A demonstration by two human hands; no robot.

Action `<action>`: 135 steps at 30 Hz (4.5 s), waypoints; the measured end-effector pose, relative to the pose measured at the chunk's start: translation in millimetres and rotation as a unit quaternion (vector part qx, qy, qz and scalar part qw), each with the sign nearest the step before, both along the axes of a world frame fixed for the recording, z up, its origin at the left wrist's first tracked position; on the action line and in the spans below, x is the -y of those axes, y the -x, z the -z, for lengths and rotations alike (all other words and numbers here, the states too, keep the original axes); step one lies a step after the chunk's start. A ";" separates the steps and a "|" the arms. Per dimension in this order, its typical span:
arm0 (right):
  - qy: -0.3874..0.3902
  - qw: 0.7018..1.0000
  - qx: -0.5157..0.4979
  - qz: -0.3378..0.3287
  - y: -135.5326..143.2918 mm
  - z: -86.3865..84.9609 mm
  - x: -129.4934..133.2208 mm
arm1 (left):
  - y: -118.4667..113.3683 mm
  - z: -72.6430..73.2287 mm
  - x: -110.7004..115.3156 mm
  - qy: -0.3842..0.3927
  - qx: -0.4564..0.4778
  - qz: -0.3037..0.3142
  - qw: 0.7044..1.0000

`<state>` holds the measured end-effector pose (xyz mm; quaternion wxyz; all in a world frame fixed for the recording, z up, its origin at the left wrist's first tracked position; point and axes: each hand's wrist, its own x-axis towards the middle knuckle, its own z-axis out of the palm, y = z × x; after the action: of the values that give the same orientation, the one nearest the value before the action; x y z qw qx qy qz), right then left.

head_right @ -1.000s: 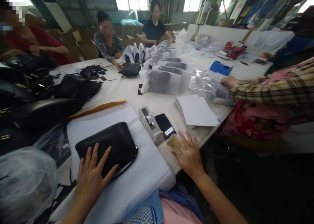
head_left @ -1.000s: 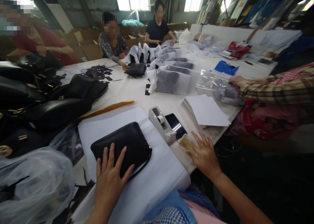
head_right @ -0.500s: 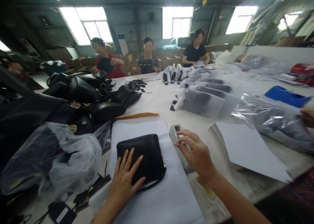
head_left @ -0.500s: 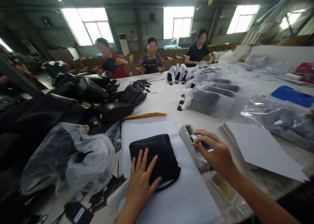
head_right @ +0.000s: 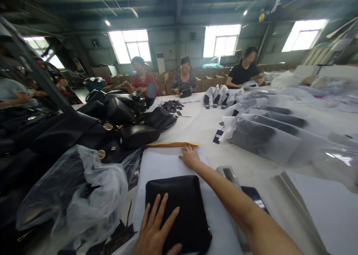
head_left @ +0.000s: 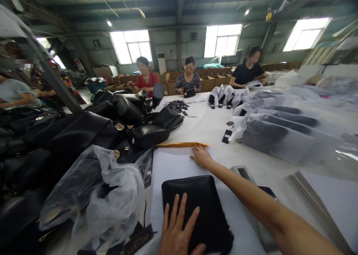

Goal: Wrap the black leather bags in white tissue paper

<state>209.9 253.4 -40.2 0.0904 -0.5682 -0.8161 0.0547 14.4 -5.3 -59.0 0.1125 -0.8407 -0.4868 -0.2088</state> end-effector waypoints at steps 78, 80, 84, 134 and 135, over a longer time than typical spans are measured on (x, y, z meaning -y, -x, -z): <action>-0.015 0.999 -0.049 -0.019 -41.7 -79.3 -17.1 | 10.8 -91.8 -217.2 0.045 -0.016 0.019 0.999; -0.031 0.997 -0.070 -0.018 -43.3 -79.4 -18.4 | 14.0 -92.3 -214.2 0.053 -0.025 0.013 0.998; -0.110 0.987 -0.114 -0.029 -37.2 -84.4 -7.8 | 16.1 -90.6 -208.9 0.067 -0.039 0.001 0.997; -0.080 0.958 -0.100 -0.257 -44.2 -113.6 73.0 | 5.0 -152.2 -286.7 0.247 0.046 0.105 0.962; -0.080 0.961 -0.101 -0.245 -46.1 -114.0 76.6 | 5.9 -159.4 -274.5 0.258 0.050 0.127 0.956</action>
<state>255.9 176.7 73.8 0.2008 -0.3332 -0.9188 0.0668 8.5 269.2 100.4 -0.1599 -0.8846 -0.4183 -0.1302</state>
